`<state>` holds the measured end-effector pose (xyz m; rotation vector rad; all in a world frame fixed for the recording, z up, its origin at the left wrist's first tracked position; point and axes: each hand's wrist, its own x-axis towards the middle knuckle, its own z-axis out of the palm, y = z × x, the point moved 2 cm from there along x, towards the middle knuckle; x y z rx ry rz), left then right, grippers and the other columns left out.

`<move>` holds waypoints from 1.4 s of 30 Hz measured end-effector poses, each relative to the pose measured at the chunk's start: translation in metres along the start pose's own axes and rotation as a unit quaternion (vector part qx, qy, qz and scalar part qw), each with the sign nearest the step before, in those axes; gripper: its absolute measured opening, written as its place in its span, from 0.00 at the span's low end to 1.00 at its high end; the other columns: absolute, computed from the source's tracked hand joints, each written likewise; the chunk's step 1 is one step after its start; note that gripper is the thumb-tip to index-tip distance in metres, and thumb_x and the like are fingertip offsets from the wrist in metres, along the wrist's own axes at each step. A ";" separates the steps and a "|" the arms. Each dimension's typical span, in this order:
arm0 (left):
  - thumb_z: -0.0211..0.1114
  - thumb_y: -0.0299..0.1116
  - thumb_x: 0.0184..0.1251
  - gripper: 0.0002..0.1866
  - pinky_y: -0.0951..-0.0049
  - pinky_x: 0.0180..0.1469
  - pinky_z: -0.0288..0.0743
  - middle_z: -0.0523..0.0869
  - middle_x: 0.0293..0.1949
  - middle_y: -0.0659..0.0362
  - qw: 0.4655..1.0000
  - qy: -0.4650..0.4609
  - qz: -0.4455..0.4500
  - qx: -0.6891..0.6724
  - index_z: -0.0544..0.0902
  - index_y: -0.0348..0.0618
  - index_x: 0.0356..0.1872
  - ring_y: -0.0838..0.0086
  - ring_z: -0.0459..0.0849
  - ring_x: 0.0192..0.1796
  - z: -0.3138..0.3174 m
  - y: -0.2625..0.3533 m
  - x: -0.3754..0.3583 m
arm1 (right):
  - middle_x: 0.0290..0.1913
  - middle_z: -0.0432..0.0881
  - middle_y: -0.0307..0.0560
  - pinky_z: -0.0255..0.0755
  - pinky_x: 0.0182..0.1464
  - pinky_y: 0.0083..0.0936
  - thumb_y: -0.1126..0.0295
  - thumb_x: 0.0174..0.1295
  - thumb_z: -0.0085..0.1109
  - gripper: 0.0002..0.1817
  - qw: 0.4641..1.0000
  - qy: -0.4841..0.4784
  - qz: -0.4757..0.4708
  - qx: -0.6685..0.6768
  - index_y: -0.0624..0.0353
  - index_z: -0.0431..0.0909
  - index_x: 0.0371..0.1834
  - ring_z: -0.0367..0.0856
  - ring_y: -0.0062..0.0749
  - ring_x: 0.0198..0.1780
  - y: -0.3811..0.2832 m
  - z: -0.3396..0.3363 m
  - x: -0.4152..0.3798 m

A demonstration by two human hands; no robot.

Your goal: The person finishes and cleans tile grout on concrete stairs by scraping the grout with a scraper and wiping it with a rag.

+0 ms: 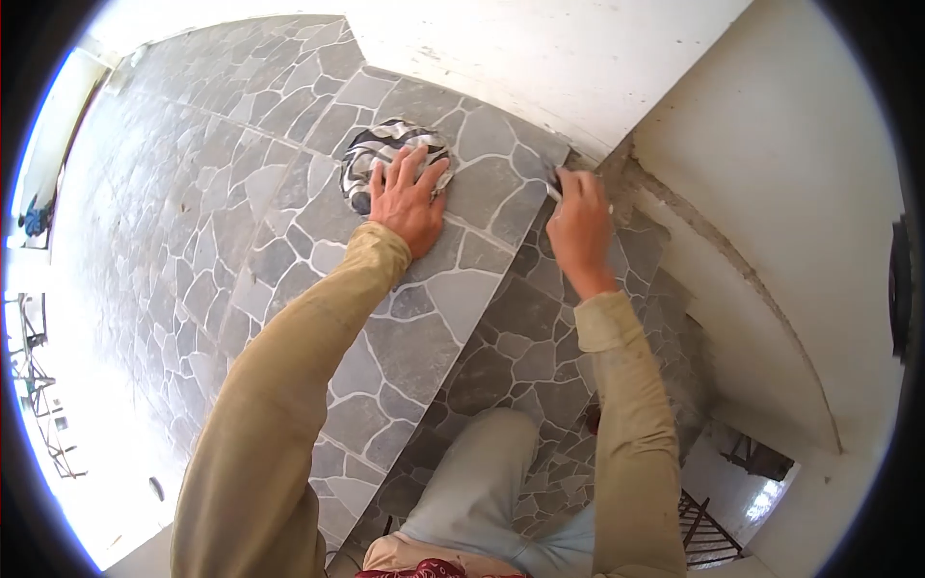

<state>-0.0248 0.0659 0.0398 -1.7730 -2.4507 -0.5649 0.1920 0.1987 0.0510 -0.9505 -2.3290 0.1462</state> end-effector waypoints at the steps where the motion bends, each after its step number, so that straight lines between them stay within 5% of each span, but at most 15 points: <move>1: 0.61 0.36 0.69 0.26 0.40 0.78 0.47 0.67 0.74 0.52 1.000 -0.003 0.001 -0.004 0.74 0.56 0.69 0.52 0.60 0.78 0.000 0.000 0.000 | 0.44 0.77 0.52 0.77 0.51 0.42 0.75 0.62 0.58 0.08 0.999 -0.038 -0.003 -0.039 0.60 0.76 0.43 0.78 0.53 0.49 0.005 0.002 0.010; 8: 0.62 0.36 0.70 0.26 0.40 0.79 0.45 0.65 0.75 0.52 1.000 -0.012 -0.008 -0.009 0.74 0.57 0.69 0.52 0.58 0.79 0.000 -0.001 -0.006 | 0.42 0.79 0.54 0.80 0.44 0.45 0.73 0.64 0.56 0.03 0.967 -0.185 -0.105 -0.142 0.58 0.75 0.39 0.81 0.54 0.47 -0.009 -0.027 0.048; 10: 0.62 0.36 0.70 0.26 0.40 0.79 0.45 0.65 0.75 0.52 1.000 -0.010 -0.017 -0.023 0.74 0.57 0.69 0.52 0.58 0.79 0.000 -0.001 -0.003 | 0.37 0.80 0.55 0.79 0.43 0.46 0.75 0.63 0.55 0.01 0.972 -0.178 0.022 -0.152 0.58 0.76 0.36 0.82 0.55 0.42 -0.001 -0.057 0.094; 11: 0.62 0.36 0.70 0.26 0.40 0.79 0.45 0.65 0.75 0.52 1.000 -0.010 -0.013 -0.022 0.74 0.57 0.69 0.52 0.58 0.79 0.000 -0.001 -0.003 | 0.37 0.80 0.55 0.79 0.43 0.46 0.75 0.63 0.55 0.01 0.969 -0.187 0.012 -0.158 0.58 0.76 0.36 0.82 0.55 0.42 -0.001 -0.065 0.103; 13: 0.59 0.38 0.70 0.25 0.38 0.79 0.44 0.66 0.75 0.53 1.000 -0.010 -0.005 -0.022 0.74 0.54 0.69 0.54 0.56 0.80 0.002 -0.004 -0.004 | 0.34 0.81 0.56 0.78 0.42 0.47 0.76 0.63 0.54 0.02 0.981 -0.036 -0.137 -0.133 0.60 0.76 0.34 0.82 0.56 0.39 -0.006 -0.077 0.115; 18: 0.60 0.38 0.71 0.25 0.40 0.79 0.46 0.66 0.75 0.53 0.999 -0.013 -0.023 -0.033 0.73 0.56 0.70 0.55 0.57 0.80 0.001 -0.005 -0.003 | 0.37 0.82 0.54 0.76 0.41 0.49 0.77 0.62 0.54 0.02 0.957 -0.142 -0.210 -0.141 0.59 0.76 0.33 0.82 0.55 0.40 0.024 -0.010 0.094; 21: 0.58 0.40 0.73 0.24 0.40 0.79 0.46 0.65 0.75 0.54 1.000 -0.004 -0.011 -0.029 0.74 0.55 0.70 0.56 0.57 0.80 0.006 -0.007 -0.005 | 0.39 0.82 0.54 0.76 0.40 0.49 0.77 0.62 0.53 0.03 0.977 -0.067 -0.170 -0.107 0.59 0.77 0.35 0.82 0.57 0.40 0.006 -0.031 0.093; 26: 0.58 0.42 0.73 0.24 0.40 0.79 0.46 0.65 0.76 0.54 1.000 0.008 -0.009 -0.019 0.74 0.55 0.69 0.56 0.57 0.80 0.007 -0.005 -0.003 | 0.40 0.82 0.52 0.75 0.40 0.50 0.76 0.62 0.54 0.05 0.955 -0.132 -0.220 -0.149 0.59 0.79 0.38 0.82 0.56 0.40 0.023 -0.006 0.078; 28: 0.58 0.42 0.73 0.24 0.40 0.79 0.46 0.65 0.75 0.54 1.000 0.012 -0.010 -0.021 0.74 0.56 0.69 0.56 0.57 0.80 0.005 -0.007 -0.005 | 0.43 0.83 0.51 0.76 0.42 0.50 0.75 0.63 0.54 0.06 0.970 -0.119 -0.139 -0.159 0.59 0.80 0.40 0.83 0.55 0.42 0.027 -0.010 0.091; 42: 0.57 0.42 0.74 0.24 0.39 0.79 0.45 0.67 0.74 0.55 1.000 0.012 -0.013 -0.016 0.74 0.56 0.69 0.57 0.57 0.80 0.009 -0.008 -0.007 | 0.44 0.84 0.53 0.78 0.45 0.49 0.73 0.65 0.54 0.11 0.962 -0.152 -0.140 -0.179 0.58 0.84 0.46 0.84 0.55 0.44 0.018 -0.002 0.078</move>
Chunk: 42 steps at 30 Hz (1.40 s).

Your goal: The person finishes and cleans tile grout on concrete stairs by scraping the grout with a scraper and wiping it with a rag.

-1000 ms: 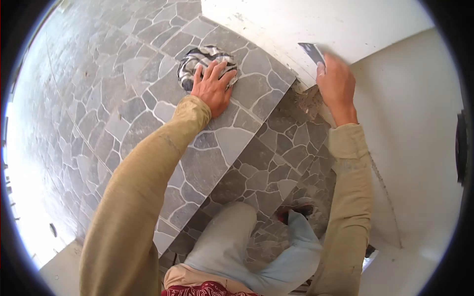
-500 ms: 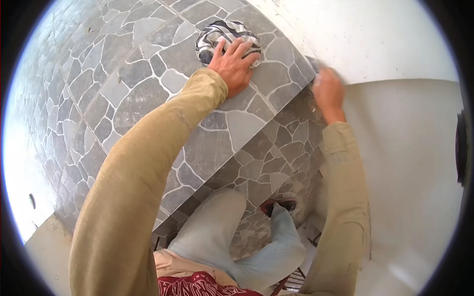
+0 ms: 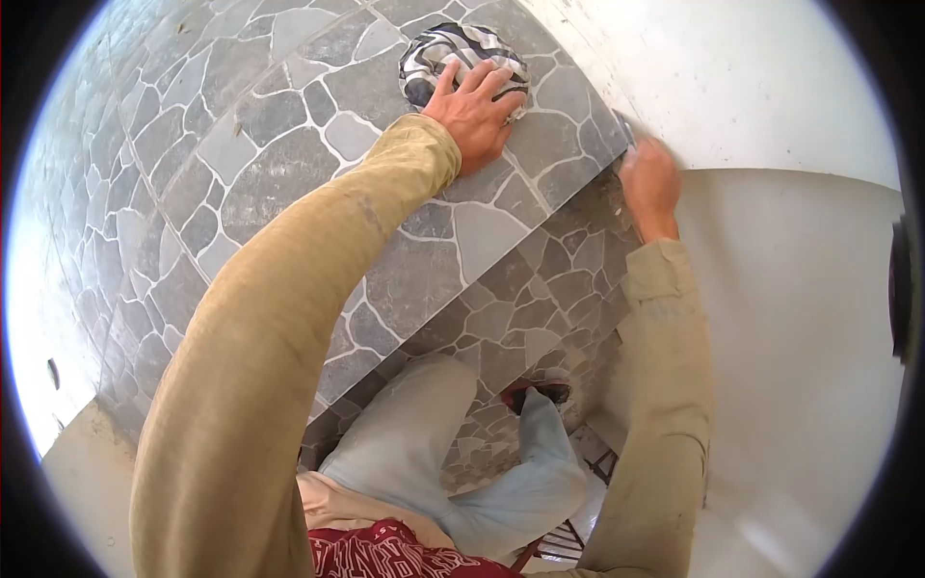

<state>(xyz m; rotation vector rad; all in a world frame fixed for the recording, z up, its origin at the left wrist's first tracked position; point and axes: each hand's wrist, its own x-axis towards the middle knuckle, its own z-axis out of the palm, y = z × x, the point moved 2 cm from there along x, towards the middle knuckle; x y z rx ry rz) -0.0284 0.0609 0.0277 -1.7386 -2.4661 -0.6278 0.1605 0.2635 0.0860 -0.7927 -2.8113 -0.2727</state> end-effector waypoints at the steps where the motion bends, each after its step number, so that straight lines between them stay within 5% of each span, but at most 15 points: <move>1: 0.57 0.42 0.74 0.24 0.39 0.79 0.45 0.67 0.74 0.55 1.000 0.003 0.001 0.001 0.74 0.56 0.69 0.57 0.57 0.80 0.001 0.000 0.001 | 0.44 0.84 0.53 0.78 0.45 0.49 0.73 0.65 0.54 0.11 1.000 0.003 -0.005 -0.002 0.58 0.84 0.46 0.84 0.55 0.44 -0.001 -0.007 0.002; 18: 0.57 0.41 0.73 0.23 0.39 0.79 0.46 0.67 0.75 0.53 1.000 0.018 0.001 -0.002 0.75 0.54 0.68 0.56 0.58 0.80 0.000 -0.001 0.003 | 0.46 0.81 0.54 0.79 0.44 0.50 0.70 0.64 0.58 0.10 0.999 -0.005 -0.008 -0.039 0.60 0.81 0.46 0.84 0.57 0.44 -0.017 0.010 0.003; 21: 0.56 0.42 0.74 0.23 0.40 0.79 0.45 0.66 0.75 0.54 1.000 -0.004 -0.002 0.007 0.73 0.56 0.69 0.57 0.58 0.80 0.002 -0.002 0.001 | 0.45 0.81 0.54 0.79 0.43 0.50 0.69 0.64 0.60 0.09 0.999 -0.037 0.028 -0.016 0.60 0.82 0.43 0.84 0.58 0.43 -0.024 0.000 0.009; 23: 0.56 0.42 0.74 0.24 0.40 0.79 0.45 0.66 0.75 0.54 1.000 -0.007 -0.004 0.006 0.73 0.56 0.69 0.57 0.57 0.80 0.001 0.000 0.000 | 0.43 0.81 0.56 0.76 0.45 0.51 0.65 0.70 0.56 0.11 0.983 -0.165 0.061 -0.046 0.61 0.83 0.43 0.82 0.57 0.44 -0.028 -0.014 0.020; 26: 0.56 0.42 0.74 0.24 0.40 0.79 0.45 0.65 0.76 0.54 1.000 -0.011 -0.004 0.002 0.74 0.56 0.69 0.58 0.56 0.80 -0.004 0.001 0.004 | 0.44 0.81 0.54 0.79 0.42 0.49 0.68 0.64 0.60 0.07 0.995 -0.053 -0.019 -0.082 0.60 0.82 0.35 0.84 0.57 0.41 -0.008 -0.009 0.014; 32: 0.57 0.42 0.73 0.24 0.40 0.79 0.46 0.66 0.75 0.54 1.000 0.007 0.001 0.001 0.75 0.56 0.69 0.57 0.57 0.80 0.003 0.001 -0.001 | 0.44 0.80 0.54 0.79 0.41 0.49 0.69 0.65 0.57 0.07 0.999 0.005 -0.035 -0.034 0.61 0.80 0.35 0.84 0.56 0.40 0.002 0.002 -0.004; 40: 0.59 0.40 0.71 0.24 0.39 0.78 0.48 0.68 0.74 0.53 1.000 0.022 0.016 0.005 0.75 0.54 0.68 0.56 0.59 0.79 0.007 0.002 -0.001 | 0.45 0.79 0.55 0.79 0.41 0.51 0.73 0.64 0.54 0.05 0.999 0.021 0.029 0.015 0.61 0.78 0.37 0.84 0.59 0.40 0.000 -0.001 -0.020; 42: 0.59 0.41 0.72 0.24 0.38 0.78 0.47 0.67 0.74 0.54 1.000 0.014 0.006 -0.012 0.75 0.54 0.68 0.56 0.58 0.80 0.000 -0.001 0.001 | 0.46 0.79 0.53 0.79 0.41 0.51 0.75 0.63 0.55 0.07 0.999 0.011 -0.022 -0.037 0.61 0.80 0.42 0.84 0.58 0.40 -0.011 0.015 -0.005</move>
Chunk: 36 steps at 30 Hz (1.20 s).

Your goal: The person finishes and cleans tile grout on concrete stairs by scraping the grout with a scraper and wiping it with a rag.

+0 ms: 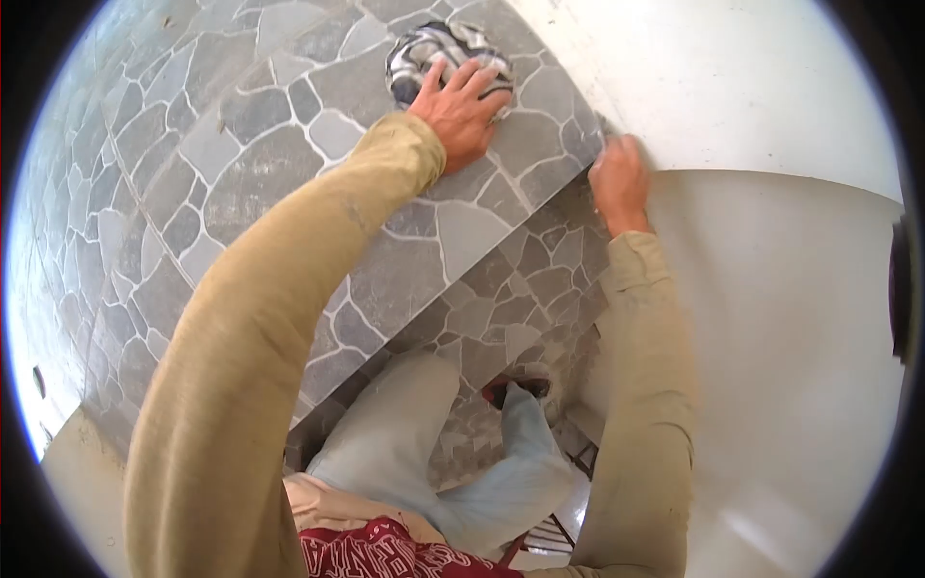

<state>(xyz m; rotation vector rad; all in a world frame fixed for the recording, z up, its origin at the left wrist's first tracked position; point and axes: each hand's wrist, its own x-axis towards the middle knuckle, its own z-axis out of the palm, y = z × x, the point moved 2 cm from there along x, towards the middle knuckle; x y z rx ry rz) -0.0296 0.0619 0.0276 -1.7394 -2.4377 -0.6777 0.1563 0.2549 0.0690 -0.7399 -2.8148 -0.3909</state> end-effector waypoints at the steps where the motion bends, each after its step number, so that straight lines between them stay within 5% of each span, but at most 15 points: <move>1: 0.58 0.41 0.73 0.24 0.38 0.78 0.46 0.66 0.75 0.54 1.000 -0.015 -0.004 -0.003 0.74 0.54 0.69 0.56 0.57 0.80 -0.002 0.000 0.001 | 0.46 0.78 0.53 0.79 0.40 0.52 0.75 0.63 0.55 0.07 1.000 0.011 0.005 0.012 0.61 0.80 0.43 0.84 0.58 0.40 0.002 -0.001 0.000; 6: 0.58 0.40 0.72 0.25 0.38 0.79 0.45 0.66 0.75 0.54 1.000 -0.023 -0.006 -0.003 0.73 0.54 0.70 0.57 0.56 0.81 0.007 0.000 -0.004 | 0.46 0.78 0.54 0.79 0.41 0.51 0.75 0.61 0.56 0.06 0.994 -0.030 0.101 0.041 0.61 0.78 0.40 0.83 0.59 0.41 0.008 -0.015 -0.025; 8: 0.57 0.40 0.73 0.24 0.38 0.79 0.44 0.65 0.75 0.54 1.000 -0.022 -0.007 -0.003 0.73 0.55 0.70 0.57 0.56 0.81 -0.001 0.000 0.000 | 0.47 0.77 0.52 0.79 0.42 0.50 0.77 0.60 0.57 0.12 0.999 -0.012 0.039 0.018 0.60 0.80 0.48 0.84 0.58 0.42 0.005 0.000 -0.013; 14: 0.58 0.40 0.72 0.24 0.39 0.79 0.46 0.66 0.75 0.54 1.000 -0.023 -0.009 -0.002 0.74 0.54 0.69 0.56 0.58 0.80 0.008 -0.001 -0.007 | 0.48 0.76 0.55 0.78 0.43 0.52 0.77 0.61 0.55 0.09 0.994 -0.038 0.096 0.040 0.62 0.76 0.45 0.83 0.58 0.45 0.001 -0.012 -0.030; 16: 0.58 0.40 0.72 0.24 0.39 0.79 0.46 0.66 0.75 0.54 1.000 0.004 0.000 0.011 0.74 0.54 0.69 0.56 0.58 0.80 0.005 -0.002 0.000 | 0.49 0.77 0.54 0.78 0.43 0.52 0.78 0.61 0.56 0.15 0.999 -0.026 0.022 0.031 0.62 0.76 0.52 0.83 0.58 0.45 -0.002 -0.001 -0.017; 20: 0.59 0.39 0.72 0.24 0.38 0.78 0.47 0.67 0.74 0.54 1.000 0.014 0.001 0.009 0.74 0.54 0.68 0.56 0.58 0.80 0.008 -0.003 0.002 | 0.49 0.77 0.56 0.78 0.44 0.52 0.77 0.61 0.56 0.10 0.996 0.004 0.074 0.053 0.63 0.77 0.46 0.83 0.59 0.45 -0.002 -0.018 -0.010; 23: 0.59 0.39 0.72 0.24 0.38 0.78 0.46 0.67 0.74 0.54 1.000 -0.009 -0.003 -0.006 0.74 0.54 0.69 0.56 0.58 0.80 0.008 0.002 -0.007 | 0.50 0.77 0.55 0.78 0.45 0.52 0.78 0.60 0.56 0.09 0.998 0.001 0.030 0.052 0.63 0.77 0.44 0.83 0.59 0.45 -0.001 -0.006 -0.006; 31: 0.58 0.39 0.72 0.24 0.38 0.78 0.47 0.67 0.74 0.54 1.000 -0.003 0.000 -0.002 0.75 0.54 0.68 0.56 0.58 0.80 0.006 0.003 -0.006 | 0.50 0.76 0.55 0.78 0.46 0.53 0.75 0.58 0.61 0.12 0.997 -0.072 0.034 0.017 0.61 0.77 0.46 0.83 0.59 0.46 -0.015 -0.011 0.001; 36: 0.58 0.40 0.72 0.23 0.39 0.78 0.46 0.67 0.75 0.54 1.000 -0.008 -0.008 -0.007 0.76 0.54 0.67 0.56 0.58 0.80 0.000 -0.001 0.000 | 0.51 0.77 0.56 0.78 0.48 0.51 0.76 0.58 0.61 0.14 0.996 -0.019 0.050 0.074 0.62 0.77 0.48 0.82 0.58 0.48 -0.004 -0.016 0.011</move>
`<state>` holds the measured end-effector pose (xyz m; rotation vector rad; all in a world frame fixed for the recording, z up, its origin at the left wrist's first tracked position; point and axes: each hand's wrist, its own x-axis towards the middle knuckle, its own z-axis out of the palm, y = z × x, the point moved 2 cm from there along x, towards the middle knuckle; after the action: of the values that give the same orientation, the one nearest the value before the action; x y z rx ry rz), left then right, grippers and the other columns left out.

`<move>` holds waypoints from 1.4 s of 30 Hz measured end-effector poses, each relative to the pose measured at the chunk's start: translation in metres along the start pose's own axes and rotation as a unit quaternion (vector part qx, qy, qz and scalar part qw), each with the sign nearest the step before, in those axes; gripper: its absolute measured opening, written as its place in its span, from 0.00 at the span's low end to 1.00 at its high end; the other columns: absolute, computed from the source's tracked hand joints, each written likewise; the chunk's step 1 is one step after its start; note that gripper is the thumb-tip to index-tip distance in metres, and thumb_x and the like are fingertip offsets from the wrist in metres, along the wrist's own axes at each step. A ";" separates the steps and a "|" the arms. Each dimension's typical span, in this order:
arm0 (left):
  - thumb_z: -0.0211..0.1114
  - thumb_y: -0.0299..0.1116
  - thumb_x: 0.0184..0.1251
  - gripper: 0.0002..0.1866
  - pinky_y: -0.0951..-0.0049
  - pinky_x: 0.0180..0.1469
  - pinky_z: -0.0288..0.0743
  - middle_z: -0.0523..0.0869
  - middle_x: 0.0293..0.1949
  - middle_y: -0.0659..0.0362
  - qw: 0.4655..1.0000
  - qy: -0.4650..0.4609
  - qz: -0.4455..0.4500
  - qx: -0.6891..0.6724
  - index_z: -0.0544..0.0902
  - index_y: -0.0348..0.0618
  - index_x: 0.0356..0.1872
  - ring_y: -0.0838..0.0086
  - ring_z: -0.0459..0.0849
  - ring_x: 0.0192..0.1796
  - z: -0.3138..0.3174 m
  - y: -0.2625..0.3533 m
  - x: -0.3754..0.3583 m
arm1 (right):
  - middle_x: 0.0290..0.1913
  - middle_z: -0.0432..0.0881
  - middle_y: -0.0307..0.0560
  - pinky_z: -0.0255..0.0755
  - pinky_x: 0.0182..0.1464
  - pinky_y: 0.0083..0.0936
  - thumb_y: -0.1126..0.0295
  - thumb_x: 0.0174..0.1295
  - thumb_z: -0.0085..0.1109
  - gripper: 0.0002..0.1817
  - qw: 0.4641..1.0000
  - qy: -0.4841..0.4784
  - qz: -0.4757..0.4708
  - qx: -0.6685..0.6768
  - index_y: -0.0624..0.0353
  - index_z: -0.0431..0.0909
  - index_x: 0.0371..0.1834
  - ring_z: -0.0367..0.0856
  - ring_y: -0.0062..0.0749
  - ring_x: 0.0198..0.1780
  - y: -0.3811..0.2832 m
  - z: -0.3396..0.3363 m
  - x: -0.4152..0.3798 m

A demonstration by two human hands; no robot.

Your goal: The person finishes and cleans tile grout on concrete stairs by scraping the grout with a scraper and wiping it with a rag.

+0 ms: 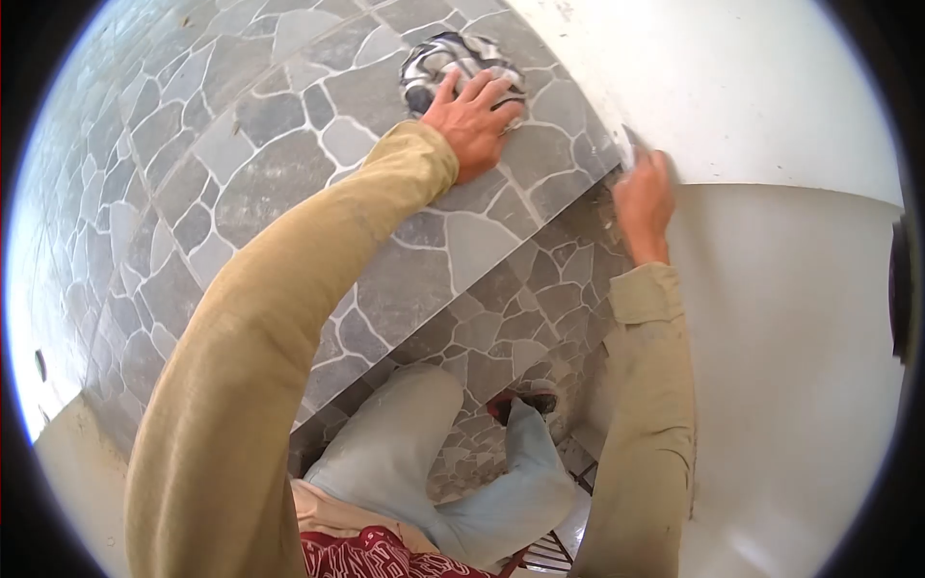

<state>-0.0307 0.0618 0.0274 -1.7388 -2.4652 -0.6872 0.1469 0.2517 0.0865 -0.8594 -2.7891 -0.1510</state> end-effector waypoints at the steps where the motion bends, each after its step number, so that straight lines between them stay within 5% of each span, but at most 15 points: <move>1: 0.59 0.40 0.71 0.23 0.39 0.78 0.47 0.66 0.75 0.55 1.000 0.017 0.007 0.023 0.76 0.55 0.67 0.56 0.58 0.80 0.005 -0.001 0.000 | 0.51 0.77 0.56 0.78 0.48 0.51 0.75 0.58 0.61 0.14 1.000 -0.005 -0.012 -0.004 0.61 0.78 0.48 0.82 0.58 0.48 0.002 0.005 -0.004; 8: 0.59 0.41 0.72 0.24 0.39 0.78 0.47 0.66 0.75 0.55 1.000 0.003 -0.003 0.008 0.75 0.55 0.68 0.56 0.58 0.80 0.004 0.000 0.002 | 0.50 0.78 0.57 0.78 0.47 0.52 0.76 0.59 0.59 0.09 1.000 0.017 -0.009 -0.007 0.61 0.79 0.42 0.82 0.60 0.47 -0.003 -0.002 0.013; 11: 0.58 0.41 0.72 0.24 0.39 0.78 0.48 0.66 0.75 0.54 1.000 0.010 0.003 0.012 0.75 0.54 0.68 0.57 0.58 0.80 0.004 0.002 -0.003 | 0.52 0.79 0.56 0.78 0.49 0.50 0.76 0.60 0.60 0.13 0.993 -0.081 -0.024 -0.086 0.61 0.80 0.49 0.83 0.58 0.49 -0.008 0.001 0.006; 15: 0.58 0.40 0.72 0.24 0.41 0.78 0.47 0.67 0.75 0.53 1.000 0.022 -0.007 0.020 0.75 0.54 0.68 0.57 0.59 0.80 0.001 -0.006 0.005 | 0.50 0.78 0.56 0.78 0.49 0.50 0.76 0.59 0.61 0.09 1.000 0.014 0.008 -0.017 0.62 0.79 0.43 0.83 0.59 0.49 -0.004 -0.010 0.010; 18: 0.58 0.40 0.72 0.24 0.41 0.78 0.47 0.67 0.75 0.53 1.000 0.027 0.007 -0.001 0.75 0.54 0.68 0.57 0.58 0.80 0.002 0.000 0.001 | 0.50 0.78 0.56 0.78 0.48 0.51 0.75 0.59 0.62 0.11 0.994 -0.058 -0.026 -0.083 0.62 0.79 0.45 0.83 0.59 0.49 -0.004 -0.001 0.001; 42: 0.58 0.41 0.72 0.24 0.40 0.78 0.47 0.67 0.75 0.53 1.000 -0.001 -0.004 0.004 0.75 0.54 0.68 0.57 0.59 0.79 0.000 -0.002 0.003 | 0.47 0.76 0.58 0.79 0.41 0.52 0.75 0.60 0.60 0.06 0.994 -0.058 -0.033 -0.089 0.62 0.76 0.39 0.84 0.60 0.42 -0.005 -0.003 -0.004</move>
<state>-0.0333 0.0634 0.0280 -1.7283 -2.4752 -0.6765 0.1481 0.2443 0.0882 -0.8391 -2.9492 -0.3763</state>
